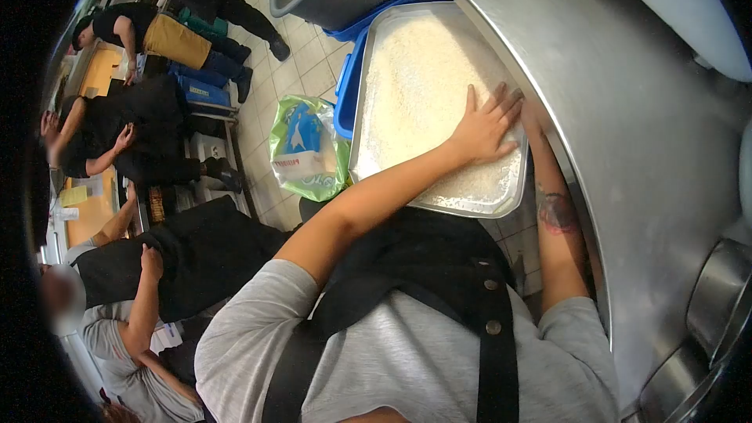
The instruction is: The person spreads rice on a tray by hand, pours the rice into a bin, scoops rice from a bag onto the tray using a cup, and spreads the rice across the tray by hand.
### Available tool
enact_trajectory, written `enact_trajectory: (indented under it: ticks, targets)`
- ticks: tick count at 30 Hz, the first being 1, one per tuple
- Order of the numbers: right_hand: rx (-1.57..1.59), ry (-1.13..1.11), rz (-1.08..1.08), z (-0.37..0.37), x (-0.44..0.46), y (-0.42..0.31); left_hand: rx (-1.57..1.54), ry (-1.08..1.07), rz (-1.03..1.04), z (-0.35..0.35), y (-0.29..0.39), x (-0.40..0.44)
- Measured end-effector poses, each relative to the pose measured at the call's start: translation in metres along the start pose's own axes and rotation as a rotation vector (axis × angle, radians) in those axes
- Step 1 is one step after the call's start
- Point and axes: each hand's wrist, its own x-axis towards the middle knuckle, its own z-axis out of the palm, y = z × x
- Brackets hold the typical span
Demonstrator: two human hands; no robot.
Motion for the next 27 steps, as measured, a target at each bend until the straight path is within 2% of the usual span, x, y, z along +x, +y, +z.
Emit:
enact_trajectory:
  ticks: [2,6,9,11,13,15,16,18,21,22,25,27]
  targets:
    - [-0.036,-0.028,0.045,-0.005,-0.002,-0.006,0.13,-0.066,-0.044,0.009,-0.009,0.011]
    - [-0.179,-0.082,-0.183,-0.044,-0.023,-0.058,0.289,-0.098,-0.11,0.007,-0.049,0.037]
    - [-0.131,-0.007,-0.183,-0.043,-0.02,-0.053,0.296,0.025,-0.244,0.01,-0.079,0.04]
    - [-0.09,0.09,-0.169,-0.015,-0.004,-0.025,0.227,0.088,-0.348,0.011,-0.093,0.03]
    - [-1.252,0.3,-0.606,-0.017,-0.02,-0.011,0.157,0.125,-0.429,0.003,-0.098,0.02]
    - [-1.884,0.418,-0.827,-0.032,-0.034,-0.021,0.082,0.136,-0.482,-0.01,-0.088,0.003]
    - [-1.93,0.435,-0.843,-0.05,-0.036,-0.045,0.09,0.219,-0.441,-0.012,-0.08,-0.007]
    - [-1.915,0.452,-0.841,-0.047,-0.035,-0.045,-0.104,0.157,-0.45,-0.018,-0.063,-0.028]
    - [-1.826,0.458,-0.796,0.01,-0.017,0.029,-0.33,0.166,-0.458,-0.037,-0.045,-0.039]
    - [-1.825,0.47,-0.803,0.008,-0.016,0.031,-0.393,0.18,-0.451,-0.05,-0.04,-0.036]
    - [-1.975,0.517,-0.889,-0.042,-0.032,-0.024,-0.578,0.241,-0.522,-0.1,-0.034,-0.016]
    - [-2.082,0.53,-0.915,-0.062,-0.037,-0.051,-0.653,0.362,-0.449,-0.128,-0.034,-0.004]
